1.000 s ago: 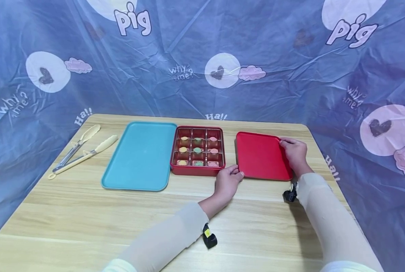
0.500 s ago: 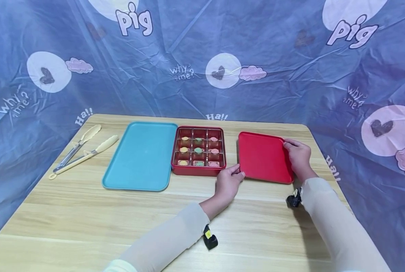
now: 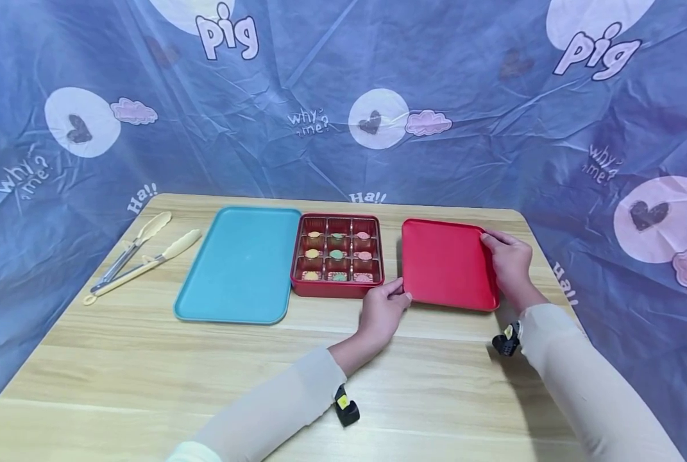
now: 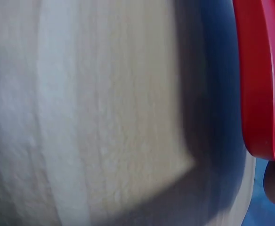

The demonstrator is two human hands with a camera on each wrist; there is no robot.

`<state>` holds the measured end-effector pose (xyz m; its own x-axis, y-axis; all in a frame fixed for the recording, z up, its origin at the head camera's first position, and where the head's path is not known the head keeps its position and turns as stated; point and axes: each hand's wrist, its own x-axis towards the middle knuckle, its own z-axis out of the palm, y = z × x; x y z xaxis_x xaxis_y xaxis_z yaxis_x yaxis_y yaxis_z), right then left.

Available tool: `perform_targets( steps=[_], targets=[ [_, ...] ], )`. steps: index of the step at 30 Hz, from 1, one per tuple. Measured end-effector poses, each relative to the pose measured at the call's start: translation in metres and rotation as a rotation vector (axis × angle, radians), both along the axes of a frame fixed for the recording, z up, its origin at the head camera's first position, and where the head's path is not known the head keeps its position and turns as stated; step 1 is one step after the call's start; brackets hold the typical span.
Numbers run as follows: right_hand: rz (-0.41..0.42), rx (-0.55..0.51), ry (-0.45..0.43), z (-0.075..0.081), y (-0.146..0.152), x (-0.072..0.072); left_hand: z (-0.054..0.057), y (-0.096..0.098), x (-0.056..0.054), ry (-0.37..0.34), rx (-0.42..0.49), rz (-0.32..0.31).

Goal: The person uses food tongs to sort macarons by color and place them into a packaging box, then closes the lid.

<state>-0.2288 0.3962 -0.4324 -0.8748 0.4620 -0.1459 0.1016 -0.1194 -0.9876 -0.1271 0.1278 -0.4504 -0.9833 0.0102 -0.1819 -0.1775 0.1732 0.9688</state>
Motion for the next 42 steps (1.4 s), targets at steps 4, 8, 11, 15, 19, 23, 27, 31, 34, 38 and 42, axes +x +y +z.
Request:
perform_targets(
  steps=[4, 8, 11, 15, 19, 23, 27, 31, 34, 38, 42],
  targets=[
    [0.001, 0.014, 0.006, 0.006, -0.007, 0.004, 0.003, -0.007, 0.003, 0.005, 0.016, -0.016],
    [-0.015, 0.026, 0.008, 0.012, -0.017, 0.009, 0.008, -0.017, 0.006, 0.017, 0.017, -0.023],
    [-0.021, 0.027, 0.014, 0.016, -0.025, 0.011, 0.011, -0.025, 0.007, 0.024, 0.022, -0.026],
    [-0.013, 0.037, -0.002, 0.021, -0.035, 0.013, 0.014, -0.036, 0.008, 0.049, 0.059, -0.035],
    [-0.004, 0.014, -0.018, 0.028, -0.046, 0.014, 0.016, -0.049, 0.008, 0.068, 0.088, -0.044],
    [0.017, -0.019, 0.001, 0.036, -0.060, 0.014, 0.016, -0.065, 0.006, 0.077, 0.125, -0.050],
    [0.036, -0.008, 0.035, 0.045, -0.076, 0.013, 0.018, -0.082, 0.005, 0.100, 0.163, -0.061],
    [0.058, 0.024, 0.056, 0.050, -0.090, 0.012, 0.022, -0.098, 0.005, 0.115, 0.174, -0.057],
    [0.088, 0.042, 0.070, 0.051, -0.100, 0.012, 0.025, -0.110, 0.005, 0.117, 0.176, -0.045],
    [0.127, 0.041, 0.092, 0.053, -0.112, 0.010, 0.029, -0.127, 0.004, 0.115, 0.174, -0.032],
    [0.159, 0.026, 0.138, 0.057, -0.126, 0.008, 0.031, -0.142, 0.002, 0.100, 0.190, -0.009]
  ],
)
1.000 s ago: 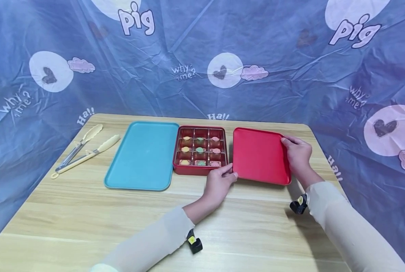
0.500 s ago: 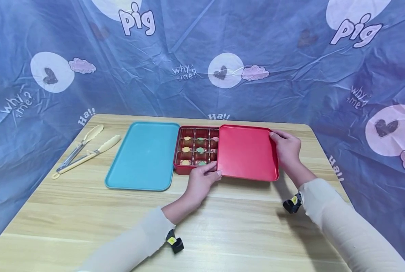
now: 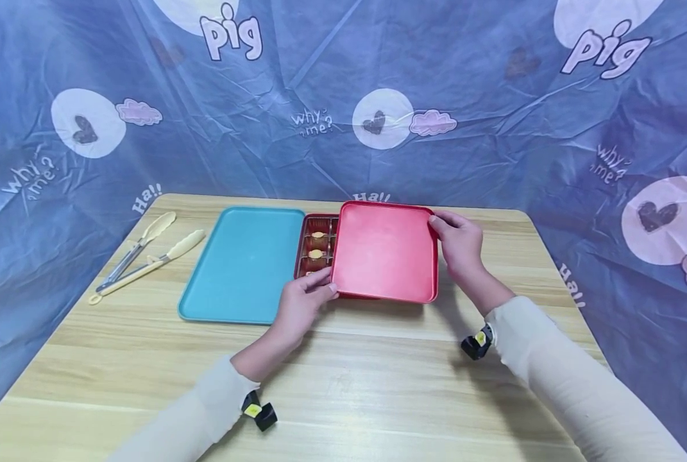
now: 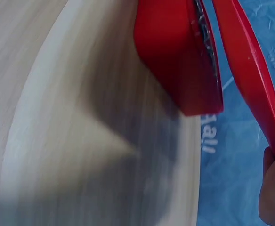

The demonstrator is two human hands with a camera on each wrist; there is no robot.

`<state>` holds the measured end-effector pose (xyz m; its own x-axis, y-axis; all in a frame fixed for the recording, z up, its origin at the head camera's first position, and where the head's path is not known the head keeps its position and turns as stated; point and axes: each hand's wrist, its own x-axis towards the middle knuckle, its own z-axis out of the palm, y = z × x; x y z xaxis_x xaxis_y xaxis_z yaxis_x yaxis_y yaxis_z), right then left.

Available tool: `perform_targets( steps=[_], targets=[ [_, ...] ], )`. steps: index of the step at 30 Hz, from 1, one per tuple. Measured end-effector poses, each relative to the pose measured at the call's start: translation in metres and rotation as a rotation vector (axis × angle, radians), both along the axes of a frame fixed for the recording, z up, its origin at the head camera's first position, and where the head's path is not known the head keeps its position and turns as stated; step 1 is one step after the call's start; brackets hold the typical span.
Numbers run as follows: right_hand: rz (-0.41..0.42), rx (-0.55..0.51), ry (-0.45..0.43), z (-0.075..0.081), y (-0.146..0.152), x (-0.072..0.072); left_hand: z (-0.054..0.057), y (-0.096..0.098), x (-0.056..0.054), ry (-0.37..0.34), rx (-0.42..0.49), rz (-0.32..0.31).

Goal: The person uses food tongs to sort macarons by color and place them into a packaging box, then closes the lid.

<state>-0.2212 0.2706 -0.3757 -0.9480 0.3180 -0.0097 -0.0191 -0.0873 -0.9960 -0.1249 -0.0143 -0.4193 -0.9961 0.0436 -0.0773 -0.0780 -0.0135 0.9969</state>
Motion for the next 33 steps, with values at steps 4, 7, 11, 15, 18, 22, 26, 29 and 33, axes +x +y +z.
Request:
perform_targets(
  steps=[4, 7, 11, 15, 18, 22, 26, 29, 33],
  targets=[
    [0.017, 0.022, 0.017, 0.004, -0.012, -0.003, 0.001, -0.011, -0.003, -0.010, 0.022, 0.038],
    [0.021, 0.043, 0.008, 0.007, -0.019, -0.004, 0.000, -0.016, -0.005, -0.007, 0.040, 0.059],
    [0.023, 0.089, -0.003, 0.011, -0.025, -0.003, 0.001, -0.020, -0.008, -0.009, 0.082, 0.072],
    [0.033, 0.200, -0.019, 0.016, -0.030, -0.003, 0.002, -0.024, -0.011, -0.015, 0.050, 0.082],
    [0.046, 0.287, -0.023, 0.021, -0.032, -0.003, 0.003, -0.027, -0.012, -0.019, -0.004, 0.084],
    [0.055, 0.360, -0.019, 0.027, -0.035, -0.003, 0.004, -0.030, -0.015, -0.023, -0.048, 0.085],
    [0.059, 0.381, -0.016, 0.033, -0.036, -0.003, 0.006, -0.032, -0.017, -0.029, -0.041, 0.088],
    [0.072, 0.353, -0.017, 0.036, -0.036, -0.004, 0.007, -0.033, -0.017, -0.034, -0.022, 0.087],
    [0.099, 0.288, -0.018, 0.038, -0.038, -0.004, 0.008, -0.035, -0.017, -0.041, 0.001, 0.086]
  ],
)
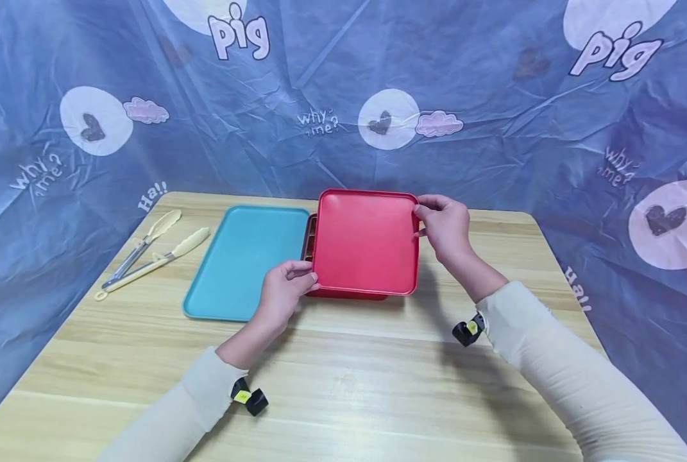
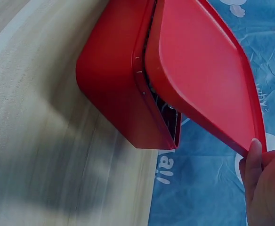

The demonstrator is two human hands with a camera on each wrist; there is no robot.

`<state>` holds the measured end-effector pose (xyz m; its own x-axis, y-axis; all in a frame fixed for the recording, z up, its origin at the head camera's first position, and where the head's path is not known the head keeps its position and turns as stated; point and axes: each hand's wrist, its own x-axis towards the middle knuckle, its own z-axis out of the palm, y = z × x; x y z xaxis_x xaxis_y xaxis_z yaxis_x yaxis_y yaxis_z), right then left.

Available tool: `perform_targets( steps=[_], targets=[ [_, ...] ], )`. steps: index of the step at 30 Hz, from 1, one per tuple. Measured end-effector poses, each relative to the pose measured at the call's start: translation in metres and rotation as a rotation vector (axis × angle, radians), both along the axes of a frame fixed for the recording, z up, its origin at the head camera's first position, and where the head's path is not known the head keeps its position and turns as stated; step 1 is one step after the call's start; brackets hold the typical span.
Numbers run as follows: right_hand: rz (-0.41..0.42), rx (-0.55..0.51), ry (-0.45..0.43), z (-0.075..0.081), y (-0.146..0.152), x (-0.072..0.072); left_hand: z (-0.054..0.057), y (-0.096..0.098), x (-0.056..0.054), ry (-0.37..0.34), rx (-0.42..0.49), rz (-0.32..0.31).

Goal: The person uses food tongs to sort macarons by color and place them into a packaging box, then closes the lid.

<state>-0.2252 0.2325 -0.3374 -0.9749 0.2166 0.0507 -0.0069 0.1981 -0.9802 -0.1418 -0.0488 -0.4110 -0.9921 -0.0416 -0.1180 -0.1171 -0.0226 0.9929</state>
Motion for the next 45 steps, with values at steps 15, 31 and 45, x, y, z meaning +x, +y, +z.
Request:
perform_targets(
  steps=[15, 31, 45],
  targets=[
    [0.068, -0.208, 0.004, 0.013, 0.002, 0.006, 0.003, -0.001, -0.005, -0.040, 0.197, 0.046],
    [0.144, -0.523, 0.182, 0.061, -0.010, 0.035, 0.034, -0.021, -0.068, 0.038, 0.300, 0.017],
    [0.206, -0.389, 0.183, 0.003, -0.016, 0.086, 0.022, -0.039, -0.119, 0.097, 0.179, -0.081]
  ],
)
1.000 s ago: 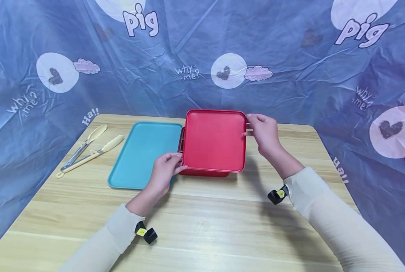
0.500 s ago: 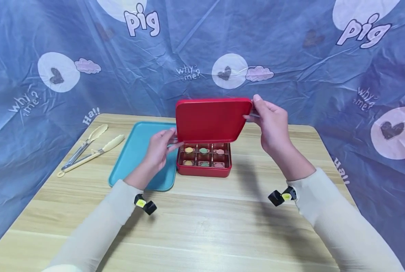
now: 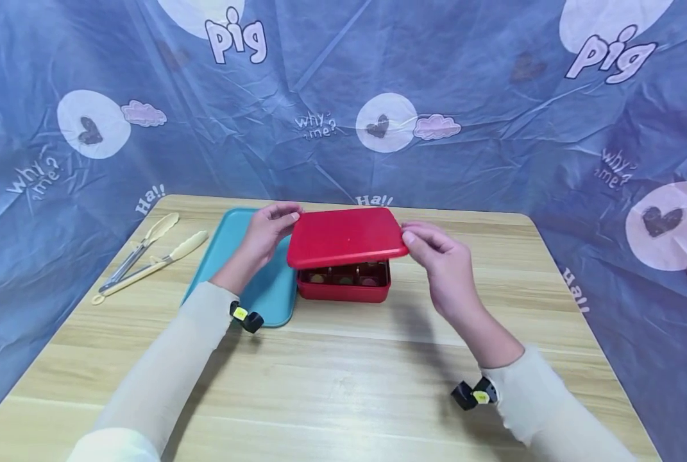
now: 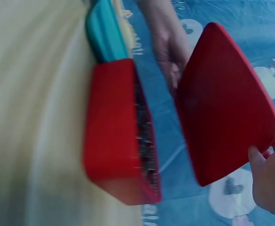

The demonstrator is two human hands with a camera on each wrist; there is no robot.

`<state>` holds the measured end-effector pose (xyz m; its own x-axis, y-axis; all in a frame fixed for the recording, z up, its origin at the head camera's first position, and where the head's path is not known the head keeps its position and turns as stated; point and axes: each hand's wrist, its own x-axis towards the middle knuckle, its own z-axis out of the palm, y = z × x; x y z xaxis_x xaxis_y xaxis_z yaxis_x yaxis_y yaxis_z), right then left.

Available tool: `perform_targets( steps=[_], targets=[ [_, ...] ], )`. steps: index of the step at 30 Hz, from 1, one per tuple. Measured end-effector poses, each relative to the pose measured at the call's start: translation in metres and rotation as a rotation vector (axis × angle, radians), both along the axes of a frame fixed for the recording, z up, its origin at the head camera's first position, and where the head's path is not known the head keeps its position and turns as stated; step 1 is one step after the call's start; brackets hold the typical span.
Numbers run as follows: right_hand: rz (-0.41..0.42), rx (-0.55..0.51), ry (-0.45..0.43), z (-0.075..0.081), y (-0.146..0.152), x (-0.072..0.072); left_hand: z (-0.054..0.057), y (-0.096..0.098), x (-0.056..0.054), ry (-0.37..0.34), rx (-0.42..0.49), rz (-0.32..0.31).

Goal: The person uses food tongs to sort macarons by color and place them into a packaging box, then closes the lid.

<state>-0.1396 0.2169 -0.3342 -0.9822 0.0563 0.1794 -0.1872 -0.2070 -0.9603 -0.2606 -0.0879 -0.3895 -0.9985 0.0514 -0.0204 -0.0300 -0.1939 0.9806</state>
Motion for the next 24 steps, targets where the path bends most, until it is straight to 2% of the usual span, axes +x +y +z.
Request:
perform_targets(
  steps=[4, 8, 12, 16, 24],
  targets=[
    [-0.024, 0.145, -0.027, -0.023, -0.004, 0.002, -0.005, -0.002, -0.013, 0.045, -0.094, 0.006],
    [-0.015, 0.226, -0.090, -0.042, -0.008, -0.001, -0.009, -0.001, -0.024, 0.075, -0.193, 0.008],
    [0.010, 0.297, -0.172, -0.056, -0.010, -0.006, -0.013, 0.003, -0.033, 0.082, -0.239, 0.002],
    [0.022, 0.331, -0.221, -0.066, -0.010, -0.012, -0.018, 0.006, -0.040, 0.069, -0.269, -0.004],
    [0.027, 0.359, -0.256, -0.077, -0.010, -0.020, -0.027, 0.010, -0.050, 0.060, -0.374, -0.004]
  ],
)
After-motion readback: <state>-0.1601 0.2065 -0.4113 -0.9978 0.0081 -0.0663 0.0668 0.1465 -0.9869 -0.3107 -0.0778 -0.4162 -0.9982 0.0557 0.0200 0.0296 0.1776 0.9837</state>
